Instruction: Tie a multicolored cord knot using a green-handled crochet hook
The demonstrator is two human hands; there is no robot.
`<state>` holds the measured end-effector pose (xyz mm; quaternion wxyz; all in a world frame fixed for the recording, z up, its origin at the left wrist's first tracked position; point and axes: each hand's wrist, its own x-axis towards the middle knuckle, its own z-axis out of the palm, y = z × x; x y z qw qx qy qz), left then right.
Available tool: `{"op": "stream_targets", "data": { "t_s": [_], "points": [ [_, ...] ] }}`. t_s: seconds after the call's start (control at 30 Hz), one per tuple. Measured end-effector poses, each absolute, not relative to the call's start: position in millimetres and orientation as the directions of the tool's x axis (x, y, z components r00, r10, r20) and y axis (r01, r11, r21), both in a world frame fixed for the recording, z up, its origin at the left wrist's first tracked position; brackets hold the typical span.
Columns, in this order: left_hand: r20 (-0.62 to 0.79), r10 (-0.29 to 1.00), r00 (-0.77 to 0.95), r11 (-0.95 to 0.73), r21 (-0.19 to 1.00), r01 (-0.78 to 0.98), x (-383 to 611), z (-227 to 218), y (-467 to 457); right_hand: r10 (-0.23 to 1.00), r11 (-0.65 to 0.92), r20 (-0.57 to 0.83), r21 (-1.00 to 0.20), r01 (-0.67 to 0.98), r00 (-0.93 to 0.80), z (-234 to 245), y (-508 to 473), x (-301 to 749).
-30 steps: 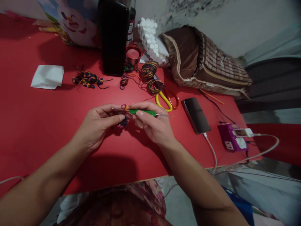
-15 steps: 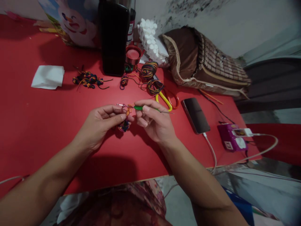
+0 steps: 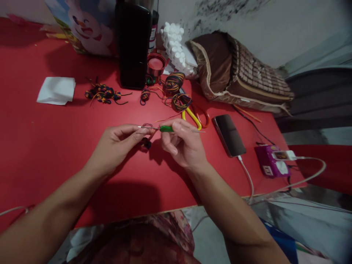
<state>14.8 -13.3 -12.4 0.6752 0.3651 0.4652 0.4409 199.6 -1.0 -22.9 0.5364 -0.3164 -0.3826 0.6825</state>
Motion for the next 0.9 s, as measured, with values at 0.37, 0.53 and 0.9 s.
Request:
{"op": "stream_targets", "data": {
  "t_s": [0.37,0.53,0.9],
  "points": [
    [-0.086,0.983,0.164,0.124,0.964,-0.237,5.0,-3.2,-13.1,0.98,-0.088,0.014,-0.863,-0.498,-0.197,-22.7,-0.5,200.3],
    [-0.247,0.939,0.239,0.335,0.817,-0.47,10.8,-1.0,-7.1,0.976,-0.102,0.006,-0.872,-0.479,-0.218,-22.2,-2.6,197.6],
    [-0.386,0.815,0.432,0.578,0.586,-0.567,7.4,-3.5,-1.9,0.983,-0.09,0.007,-0.849,-0.52,-0.181,-27.2,-4.5,189.1]
  ]
}}
